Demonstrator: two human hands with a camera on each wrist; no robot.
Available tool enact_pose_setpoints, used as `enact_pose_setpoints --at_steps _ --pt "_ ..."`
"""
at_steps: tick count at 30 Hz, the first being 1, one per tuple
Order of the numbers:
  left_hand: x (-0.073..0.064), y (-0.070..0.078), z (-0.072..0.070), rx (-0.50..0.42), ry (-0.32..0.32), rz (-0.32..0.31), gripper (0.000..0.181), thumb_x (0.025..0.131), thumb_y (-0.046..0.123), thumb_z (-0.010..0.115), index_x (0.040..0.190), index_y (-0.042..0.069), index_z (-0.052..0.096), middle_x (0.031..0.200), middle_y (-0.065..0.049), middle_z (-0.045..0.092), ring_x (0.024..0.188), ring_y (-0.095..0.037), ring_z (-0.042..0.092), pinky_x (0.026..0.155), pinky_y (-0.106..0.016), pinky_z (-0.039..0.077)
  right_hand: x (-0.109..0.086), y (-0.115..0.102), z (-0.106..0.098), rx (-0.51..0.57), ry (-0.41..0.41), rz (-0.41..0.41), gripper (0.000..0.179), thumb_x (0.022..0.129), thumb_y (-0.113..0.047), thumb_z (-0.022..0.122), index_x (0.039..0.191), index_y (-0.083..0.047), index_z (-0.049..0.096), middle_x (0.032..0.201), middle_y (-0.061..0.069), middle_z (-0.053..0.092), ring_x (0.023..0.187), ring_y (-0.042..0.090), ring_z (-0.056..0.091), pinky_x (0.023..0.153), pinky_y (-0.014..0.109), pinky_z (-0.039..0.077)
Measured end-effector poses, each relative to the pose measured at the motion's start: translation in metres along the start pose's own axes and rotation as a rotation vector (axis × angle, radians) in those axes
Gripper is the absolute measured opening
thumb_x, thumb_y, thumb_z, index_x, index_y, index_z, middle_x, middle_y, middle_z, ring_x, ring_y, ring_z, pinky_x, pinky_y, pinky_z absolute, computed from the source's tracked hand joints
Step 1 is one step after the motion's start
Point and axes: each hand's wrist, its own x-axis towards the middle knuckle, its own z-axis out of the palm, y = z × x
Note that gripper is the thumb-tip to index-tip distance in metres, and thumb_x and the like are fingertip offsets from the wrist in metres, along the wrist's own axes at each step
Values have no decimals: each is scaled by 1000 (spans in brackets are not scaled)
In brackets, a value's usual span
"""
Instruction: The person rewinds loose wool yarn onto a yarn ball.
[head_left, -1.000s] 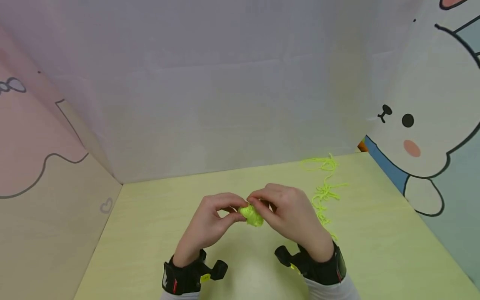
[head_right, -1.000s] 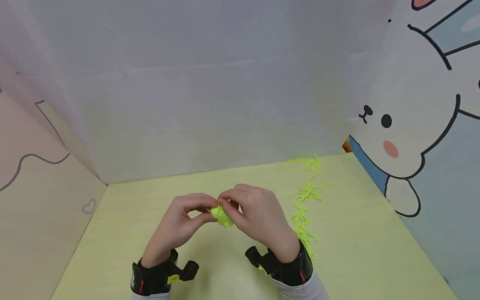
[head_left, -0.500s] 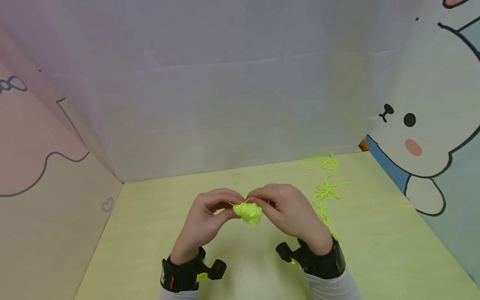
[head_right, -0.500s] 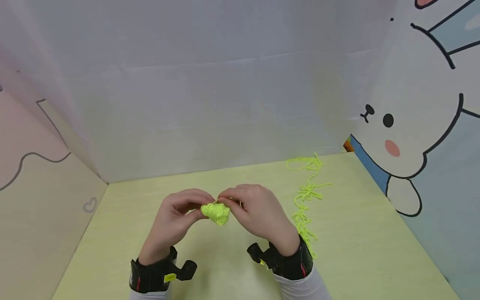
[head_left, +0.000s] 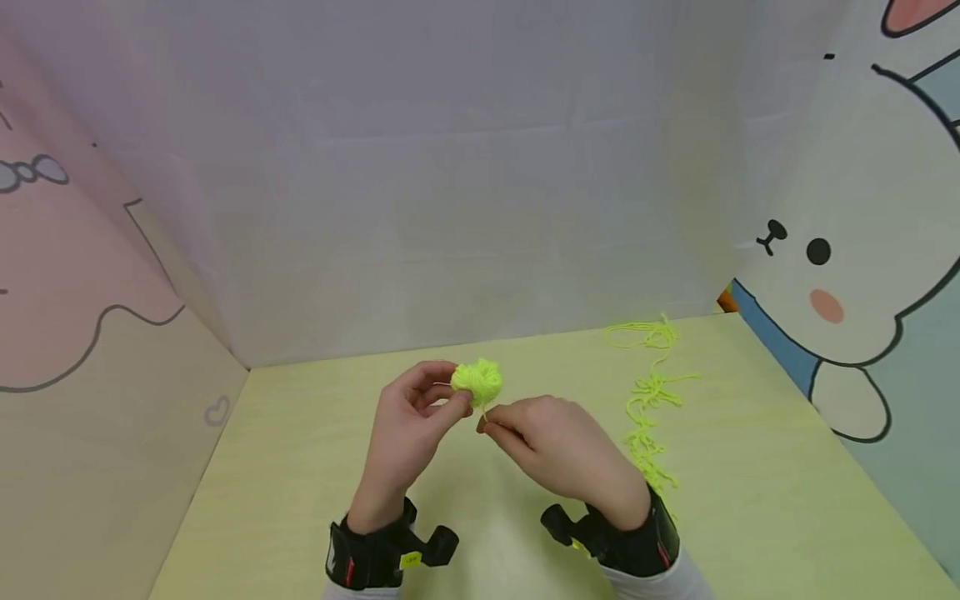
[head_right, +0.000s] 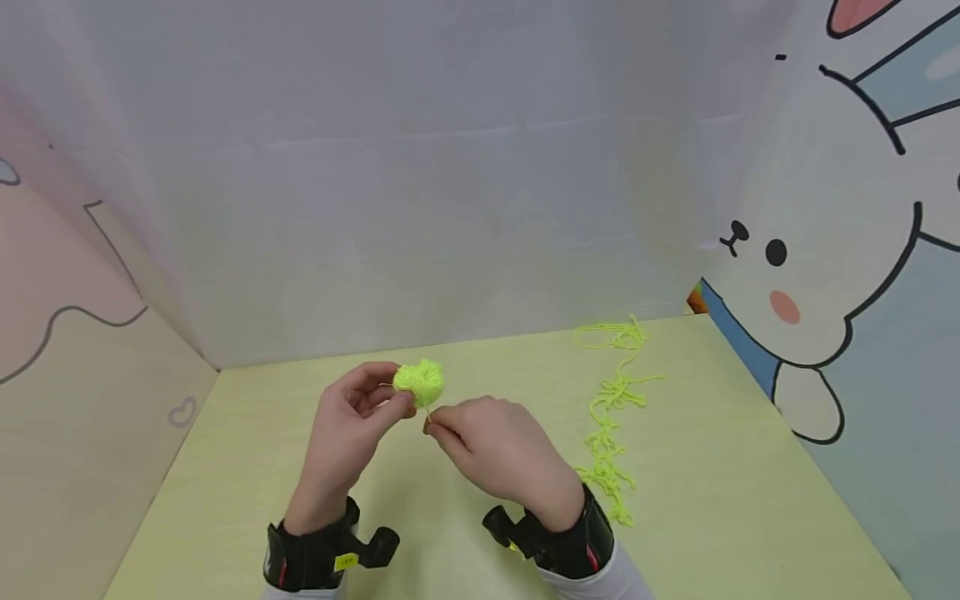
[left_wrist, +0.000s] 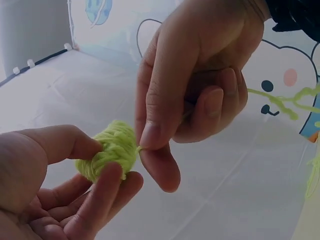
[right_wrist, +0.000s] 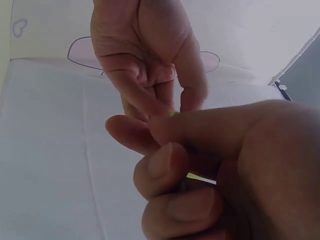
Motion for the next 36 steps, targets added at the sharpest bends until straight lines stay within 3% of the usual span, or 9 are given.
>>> enact_pose_setpoints --at_steps 3,7,14,18,25,36 --pt "0 -2 1 88 23 30 25 85 8 78 108 5 67 99 -12 69 79 -25 67 65 -27 60 -2 -2 -1 -11 0 -35 11 99 -26 62 91 -23 71 71 -18 57 56 3 46 53 23 42" --pt "1 2 6 193 36 79 24 85 8 78 107 9 71 98 -5 72 81 -18 67 69 -26 59 -4 -3 -3 -17 37 -75 12 99 -25 62 90 -24 70 73 -19 57 57 2 45 53 22 42" --pt "1 25 12 334 1 223 27 83 -6 75 110 -1 72 100 -11 71 83 -20 66 72 -35 61 -5 -3 -9 -7 142 -114 9 97 -23 64 92 -22 71 73 -18 57 57 1 44 53 21 43" --pt "2 18 10 363 -26 252 30 85 -3 74 115 1 71 103 -9 71 86 -18 65 72 -34 60 -6 -2 -12 12 177 -123 7 95 -22 67 96 -20 73 74 -17 59 58 -1 45 52 21 45" --pt "5 -4 3 382 -81 282 29 90 12 73 120 16 72 108 2 69 90 -12 64 73 -35 60 -9 0 -15 25 256 -124 7 94 -24 68 96 -20 74 70 -17 57 56 -2 43 49 20 43" --pt "2 0 5 392 -218 273 29 87 1 73 111 18 74 106 4 68 92 -13 63 74 -35 59 -11 7 -20 69 441 -133 7 91 -16 71 96 -19 74 78 -12 64 57 1 44 47 22 42"
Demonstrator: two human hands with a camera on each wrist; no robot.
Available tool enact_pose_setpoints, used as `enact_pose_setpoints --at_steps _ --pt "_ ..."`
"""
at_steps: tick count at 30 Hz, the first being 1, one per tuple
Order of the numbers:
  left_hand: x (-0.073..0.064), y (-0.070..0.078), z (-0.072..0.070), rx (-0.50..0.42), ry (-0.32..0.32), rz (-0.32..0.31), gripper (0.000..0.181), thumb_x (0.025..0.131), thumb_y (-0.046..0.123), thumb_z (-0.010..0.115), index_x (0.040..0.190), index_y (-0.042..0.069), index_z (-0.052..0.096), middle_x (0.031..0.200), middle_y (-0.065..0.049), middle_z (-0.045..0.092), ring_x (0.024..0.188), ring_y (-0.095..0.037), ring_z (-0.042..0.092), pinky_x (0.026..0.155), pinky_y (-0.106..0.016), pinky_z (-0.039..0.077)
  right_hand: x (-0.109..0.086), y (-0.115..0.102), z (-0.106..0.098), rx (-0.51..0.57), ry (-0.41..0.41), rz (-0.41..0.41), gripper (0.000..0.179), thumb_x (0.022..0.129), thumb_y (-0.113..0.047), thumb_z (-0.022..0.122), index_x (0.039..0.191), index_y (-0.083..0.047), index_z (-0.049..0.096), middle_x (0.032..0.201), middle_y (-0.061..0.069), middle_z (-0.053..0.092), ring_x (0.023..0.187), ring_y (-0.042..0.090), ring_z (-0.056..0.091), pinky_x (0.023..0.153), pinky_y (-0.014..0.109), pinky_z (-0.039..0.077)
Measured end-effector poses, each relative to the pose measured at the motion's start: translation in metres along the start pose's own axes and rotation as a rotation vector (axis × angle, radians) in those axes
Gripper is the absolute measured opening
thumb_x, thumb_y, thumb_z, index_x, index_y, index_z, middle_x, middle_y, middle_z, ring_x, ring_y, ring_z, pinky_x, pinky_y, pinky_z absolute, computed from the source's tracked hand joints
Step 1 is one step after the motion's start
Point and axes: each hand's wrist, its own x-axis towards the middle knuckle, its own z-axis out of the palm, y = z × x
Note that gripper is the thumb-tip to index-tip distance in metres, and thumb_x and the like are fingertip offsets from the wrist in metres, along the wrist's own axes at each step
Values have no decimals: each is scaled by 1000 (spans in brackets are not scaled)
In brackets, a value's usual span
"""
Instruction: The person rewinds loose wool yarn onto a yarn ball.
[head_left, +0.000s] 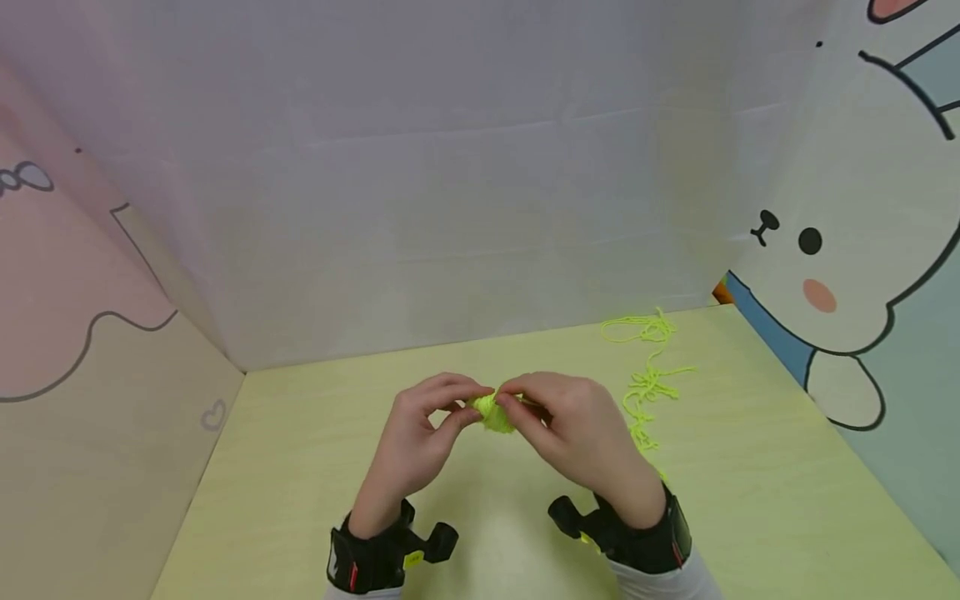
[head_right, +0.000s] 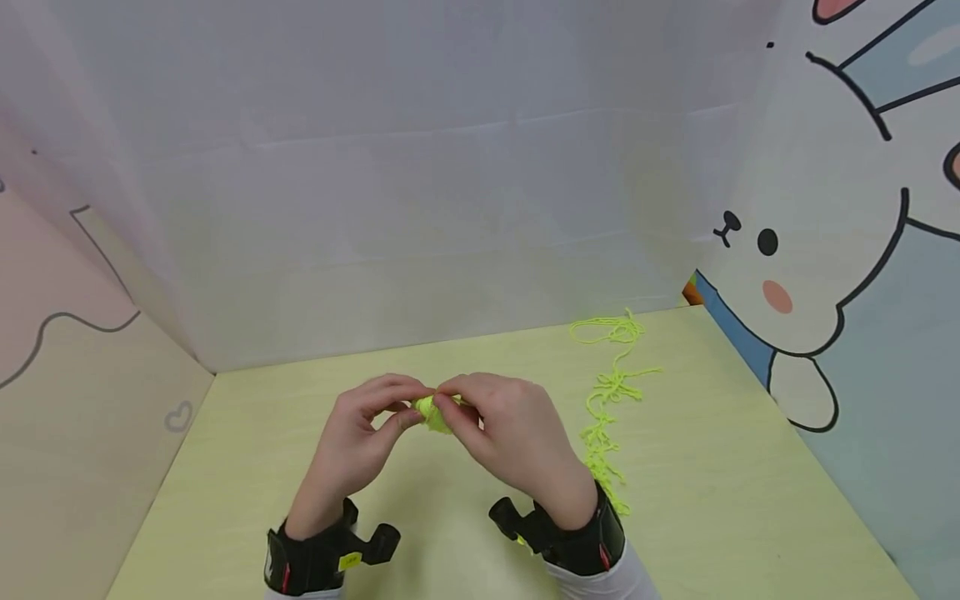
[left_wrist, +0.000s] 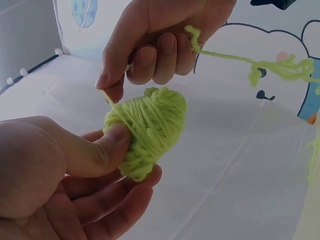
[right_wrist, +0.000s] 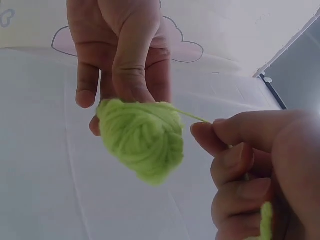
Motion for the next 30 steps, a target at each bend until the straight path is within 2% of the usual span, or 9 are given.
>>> enact_pose_setpoints --at_steps 8,14,18,19,22,24,26,30 --pt "-1 2 -2 -59 -38 45 29 84 -2 74 107 16 74 106 1 68 93 -15 63 74 -35 60 3 3 -1 3 40 35 8 90 -15 73 97 -19 75 80 -12 65 56 2 44 47 23 42" --pt "-2 1 -5 -178 -59 45 28 87 -4 70 109 12 71 108 -4 68 94 -20 64 76 -35 61 3 7 2 18 -4 127 6 92 -22 71 97 -21 75 85 -12 68 59 -1 50 51 25 48" --pt "-3 0 -4 -339 -35 -5 29 88 -10 67 114 3 66 110 -14 65 94 -27 64 78 -37 60 4 10 6 12 -85 216 11 94 -18 68 102 -20 76 88 -10 69 56 2 47 51 26 46" --pt "-2 0 -3 -383 -21 -25 29 89 -10 66 115 1 64 110 -16 64 95 -29 65 78 -38 60 4 11 7 -3 -108 230 12 94 -17 68 103 -19 75 85 -11 68 55 3 46 50 25 45" --pt "-1 1 2 -475 19 -106 28 91 -9 63 118 -2 58 112 -20 59 95 -32 65 78 -40 60 4 11 11 -50 -158 254 9 94 -14 65 92 -20 72 70 -10 59 51 7 41 47 25 38" --pt "0 2 6 -474 41 -156 33 92 -7 62 123 1 55 113 -20 57 96 -32 65 77 -41 60 5 10 14 -83 -177 265 12 93 -14 64 84 -21 67 61 -10 49 51 8 40 46 24 34" --pt "1 2 9 -443 36 -192 44 92 -7 61 132 8 54 116 -17 57 96 -29 65 77 -43 60 5 10 15 -105 -190 281 16 93 -15 64 79 -22 61 57 -9 42 49 9 39 45 24 31" --pt "1 0 10 -352 -25 -159 58 92 -5 64 143 18 52 121 -11 59 102 -24 64 80 -40 60 4 12 17 -133 -204 312 18 92 -14 64 77 -22 60 56 -9 38 48 9 36 45 24 29"
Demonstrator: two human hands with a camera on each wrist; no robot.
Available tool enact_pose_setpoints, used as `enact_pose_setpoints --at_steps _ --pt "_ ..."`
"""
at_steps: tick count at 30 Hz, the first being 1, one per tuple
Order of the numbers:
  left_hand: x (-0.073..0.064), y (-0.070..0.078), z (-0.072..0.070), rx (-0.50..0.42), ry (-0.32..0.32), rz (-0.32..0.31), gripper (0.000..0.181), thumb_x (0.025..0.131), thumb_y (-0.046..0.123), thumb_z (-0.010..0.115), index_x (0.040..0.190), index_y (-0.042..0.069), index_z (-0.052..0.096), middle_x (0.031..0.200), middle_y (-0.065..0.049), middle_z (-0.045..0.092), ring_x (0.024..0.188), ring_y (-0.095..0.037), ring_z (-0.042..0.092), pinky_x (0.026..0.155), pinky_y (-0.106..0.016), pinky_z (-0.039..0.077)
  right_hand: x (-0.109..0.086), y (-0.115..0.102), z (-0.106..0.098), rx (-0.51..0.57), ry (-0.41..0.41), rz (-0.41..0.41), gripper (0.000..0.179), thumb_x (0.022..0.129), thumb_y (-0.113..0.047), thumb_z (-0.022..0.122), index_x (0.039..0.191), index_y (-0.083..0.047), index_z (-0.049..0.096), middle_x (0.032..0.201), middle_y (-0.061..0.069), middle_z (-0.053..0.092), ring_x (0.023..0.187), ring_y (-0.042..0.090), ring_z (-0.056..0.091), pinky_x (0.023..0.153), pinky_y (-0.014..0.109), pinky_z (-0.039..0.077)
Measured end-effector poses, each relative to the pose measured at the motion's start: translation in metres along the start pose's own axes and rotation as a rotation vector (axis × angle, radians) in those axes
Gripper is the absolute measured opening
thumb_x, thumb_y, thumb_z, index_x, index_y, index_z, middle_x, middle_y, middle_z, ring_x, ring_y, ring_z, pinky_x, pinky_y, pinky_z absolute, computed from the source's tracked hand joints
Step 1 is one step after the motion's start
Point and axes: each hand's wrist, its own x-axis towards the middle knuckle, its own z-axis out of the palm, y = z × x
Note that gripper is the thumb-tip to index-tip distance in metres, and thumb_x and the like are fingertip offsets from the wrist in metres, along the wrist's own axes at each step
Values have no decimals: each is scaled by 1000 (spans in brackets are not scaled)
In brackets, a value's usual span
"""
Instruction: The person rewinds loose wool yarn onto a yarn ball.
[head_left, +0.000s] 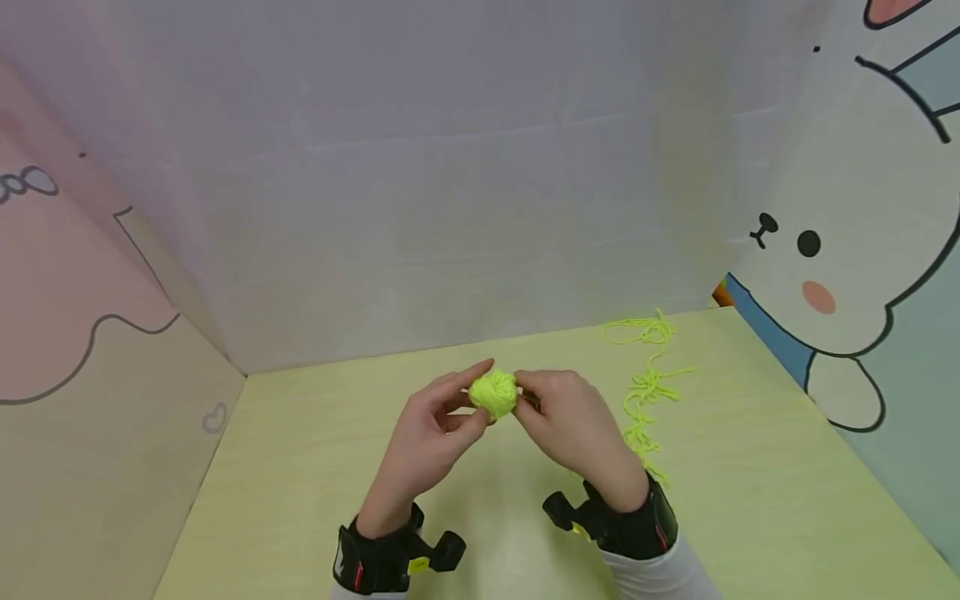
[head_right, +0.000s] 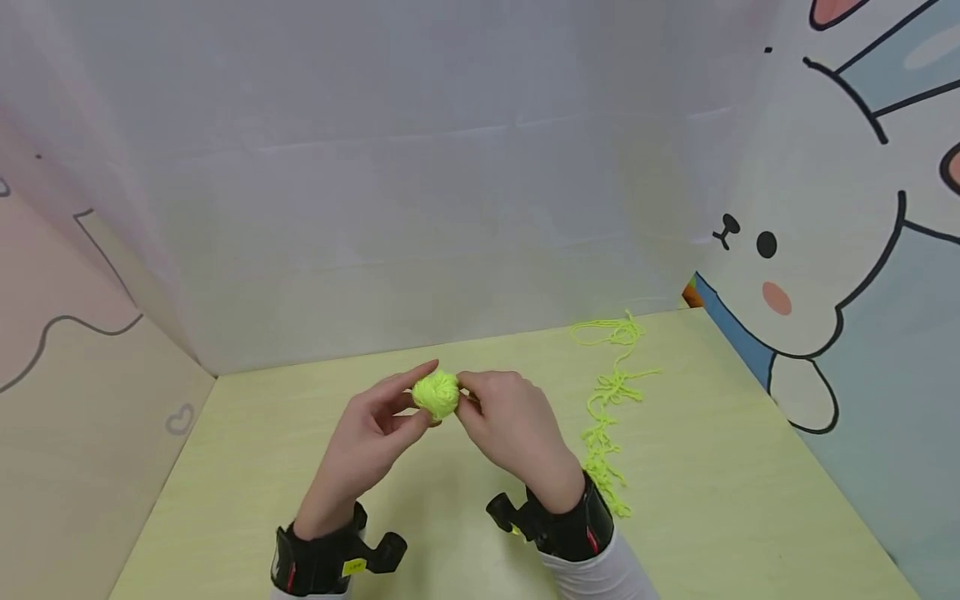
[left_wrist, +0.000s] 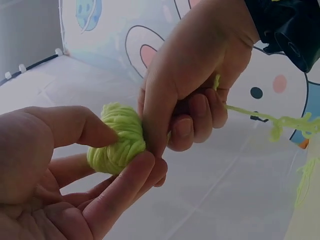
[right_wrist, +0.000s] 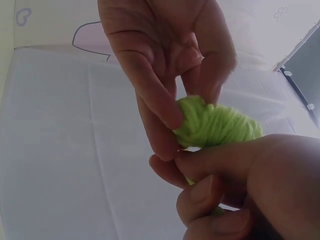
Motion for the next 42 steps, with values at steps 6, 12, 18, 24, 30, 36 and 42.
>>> enact_pose_setpoints --at_steps 6,12,18,24,30,36,42 --pt "-1 -1 0 -4 -63 40 51 93 0 66 141 14 55 122 -10 59 108 -24 62 81 -35 58 -1 2 2 -16 -14 28 10 91 -12 65 84 -19 67 57 -9 41 49 10 37 46 25 32" --pt "-1 -3 0 -16 -28 -48 37 89 9 75 124 12 66 116 -8 64 100 -23 65 78 -36 60 1 0 3 -11 -33 42 12 90 -13 68 100 -14 74 73 -6 63 53 10 44 48 27 41" --pt "1 -3 -5 -22 127 -133 32 86 13 78 113 5 63 110 -13 66 94 -24 67 76 -34 60 0 1 3 30 -94 85 14 97 -25 66 106 -20 75 75 -10 65 52 7 46 46 27 42" --pt "4 -8 -13 -82 365 -137 35 89 12 75 116 1 57 105 -18 62 89 -28 67 74 -33 61 -4 -2 2 45 -248 16 12 99 -30 62 102 -27 74 83 -18 66 58 1 51 53 26 47" --pt "4 -12 -14 -91 417 -121 37 89 16 75 118 0 56 102 -19 63 85 -30 68 72 -33 61 -7 -7 3 27 -304 -123 12 98 -27 62 99 -25 73 79 -19 64 58 0 50 55 24 47" --pt "3 -14 -10 -3 409 -124 36 88 20 77 115 3 60 98 -16 66 77 -26 69 68 -34 62 -9 -10 1 58 -249 -199 10 97 -24 64 99 -23 73 79 -19 63 60 1 50 56 24 47" --pt "2 -16 -5 205 336 -106 31 88 22 77 113 8 65 93 -6 70 70 -15 69 63 -30 61 -8 -7 -2 67 -94 -249 11 97 -26 65 101 -21 74 82 -15 65 61 1 48 54 24 47"
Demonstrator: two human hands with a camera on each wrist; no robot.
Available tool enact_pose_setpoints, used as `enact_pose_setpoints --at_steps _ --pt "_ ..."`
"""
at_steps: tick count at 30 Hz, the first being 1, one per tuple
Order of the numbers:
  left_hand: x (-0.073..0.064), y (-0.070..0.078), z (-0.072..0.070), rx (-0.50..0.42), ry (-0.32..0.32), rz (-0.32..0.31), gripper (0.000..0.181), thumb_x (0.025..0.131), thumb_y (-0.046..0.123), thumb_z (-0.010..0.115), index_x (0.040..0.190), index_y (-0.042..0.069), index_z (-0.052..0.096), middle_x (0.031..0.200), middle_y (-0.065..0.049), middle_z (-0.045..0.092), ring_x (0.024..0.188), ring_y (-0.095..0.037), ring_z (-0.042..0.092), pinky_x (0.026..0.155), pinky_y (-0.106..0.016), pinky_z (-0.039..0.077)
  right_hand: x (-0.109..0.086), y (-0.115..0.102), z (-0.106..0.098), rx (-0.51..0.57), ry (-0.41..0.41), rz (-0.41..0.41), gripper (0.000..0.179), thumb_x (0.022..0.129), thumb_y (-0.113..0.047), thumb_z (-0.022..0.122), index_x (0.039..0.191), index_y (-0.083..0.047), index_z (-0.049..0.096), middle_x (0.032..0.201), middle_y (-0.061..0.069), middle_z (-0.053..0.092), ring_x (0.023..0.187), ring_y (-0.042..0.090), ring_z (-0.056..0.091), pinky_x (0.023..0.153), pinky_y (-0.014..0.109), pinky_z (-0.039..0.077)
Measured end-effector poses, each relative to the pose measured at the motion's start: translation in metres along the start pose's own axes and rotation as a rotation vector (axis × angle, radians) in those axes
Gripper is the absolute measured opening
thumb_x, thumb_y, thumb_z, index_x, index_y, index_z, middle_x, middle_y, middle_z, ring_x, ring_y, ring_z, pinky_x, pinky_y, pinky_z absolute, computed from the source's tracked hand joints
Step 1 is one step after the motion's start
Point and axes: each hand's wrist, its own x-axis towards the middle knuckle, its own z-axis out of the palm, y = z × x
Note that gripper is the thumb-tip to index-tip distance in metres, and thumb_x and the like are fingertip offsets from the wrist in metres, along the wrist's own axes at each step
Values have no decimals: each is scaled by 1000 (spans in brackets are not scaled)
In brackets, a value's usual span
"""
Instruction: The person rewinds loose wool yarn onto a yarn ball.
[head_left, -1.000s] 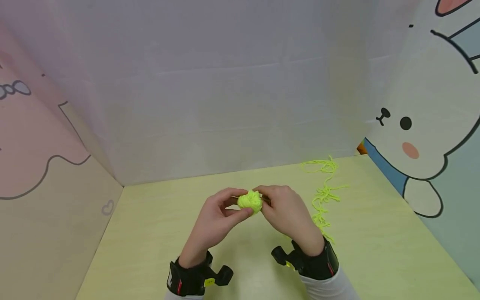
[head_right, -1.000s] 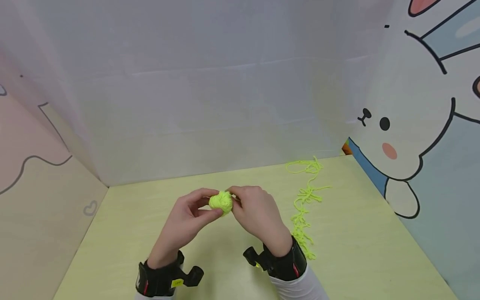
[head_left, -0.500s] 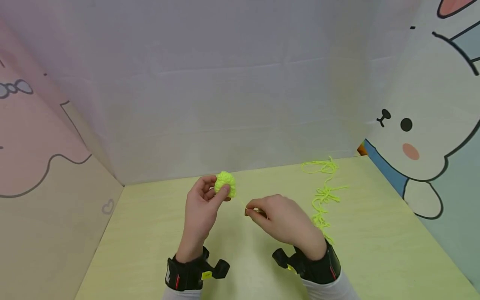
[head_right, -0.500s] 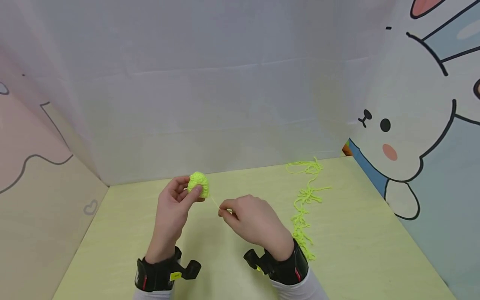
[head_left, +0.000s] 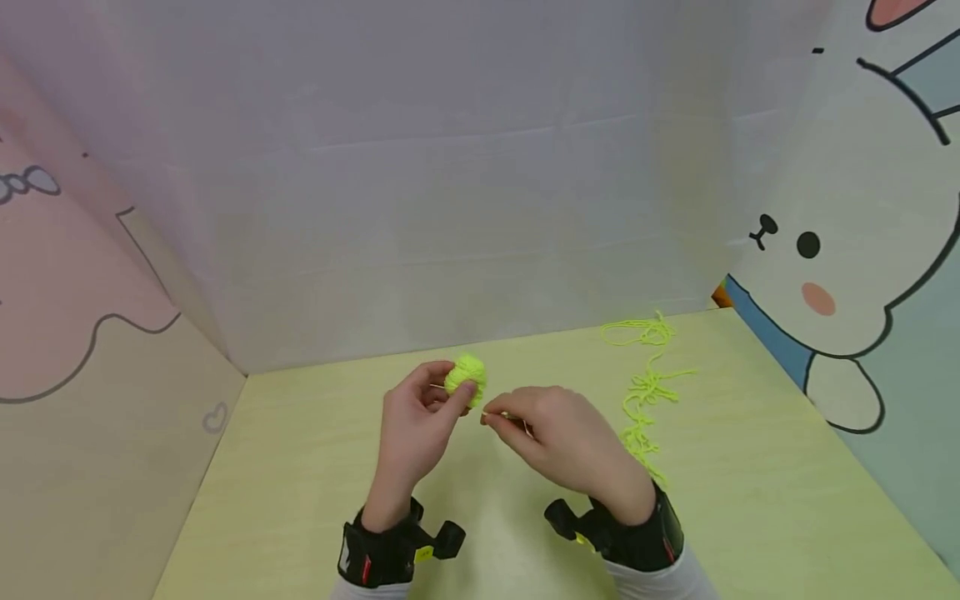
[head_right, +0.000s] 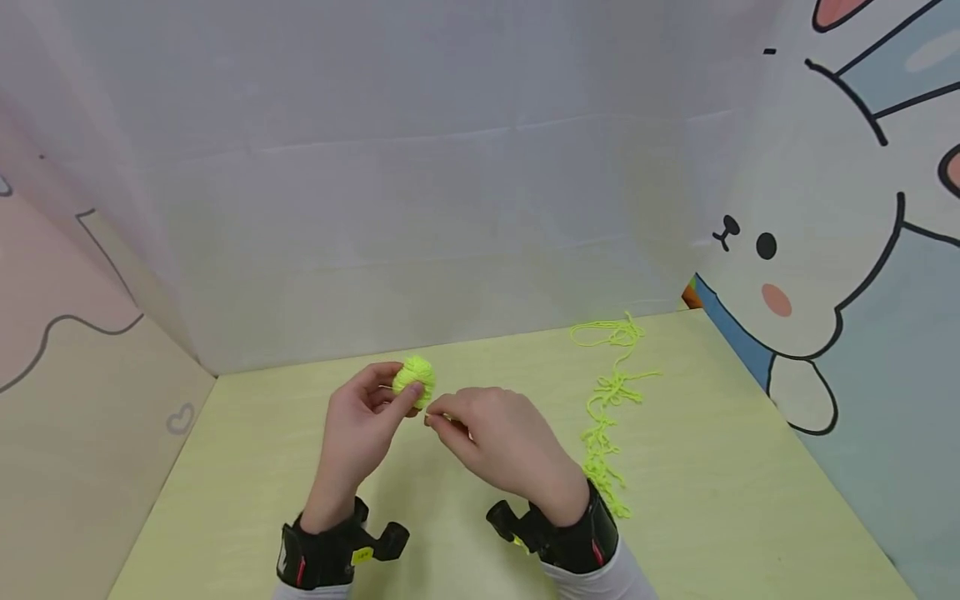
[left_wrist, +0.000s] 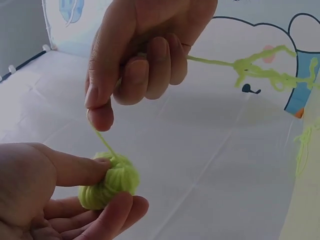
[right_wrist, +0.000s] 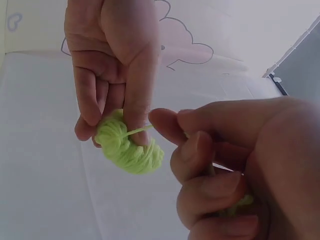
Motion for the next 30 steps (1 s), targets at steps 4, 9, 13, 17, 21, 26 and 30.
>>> enact_pose_setpoints --at_steps 4,9,13,17,21,26,30 --pt "-1 1 1 37 -61 36 30 87 20 77 114 11 68 93 -4 71 70 -14 69 62 -29 61 0 2 -3 -7 80 -6 11 97 -25 65 101 -18 73 83 -13 65 61 2 47 53 24 46" --pt "-3 4 0 55 -130 67 31 86 16 78 117 14 70 99 -1 71 75 -11 68 64 -28 61 0 4 -7 -1 130 13 9 98 -22 63 101 -17 71 83 -13 63 59 3 45 51 24 43" --pt "-3 7 -1 94 -172 119 32 85 14 79 116 16 71 105 2 70 82 -8 66 68 -29 61 0 6 -10 6 155 2 8 97 -21 64 101 -17 70 85 -11 64 60 3 46 51 24 44" --pt "-4 10 -2 106 -237 177 30 85 12 79 114 17 72 106 3 71 85 -8 65 70 -29 61 -1 9 -12 12 208 -27 6 95 -18 66 100 -17 70 90 -10 67 62 3 48 51 25 45" --pt "-6 14 -4 110 -316 219 29 84 10 79 111 18 72 105 4 71 87 -9 66 70 -28 61 -1 10 -14 23 230 -40 6 95 -20 68 100 -19 71 93 -11 67 65 2 48 52 25 46" --pt "-7 18 -5 86 -364 260 30 83 4 77 110 16 72 107 2 70 91 -11 66 73 -29 61 -1 11 -16 41 220 -36 8 97 -24 66 101 -21 72 93 -12 67 71 2 51 56 27 49" --pt "-6 20 -6 9 -353 277 31 84 0 76 111 12 71 108 -3 70 92 -15 67 74 -31 61 0 13 -15 55 230 -12 8 96 -24 66 101 -21 73 94 -12 67 74 1 53 59 28 51"
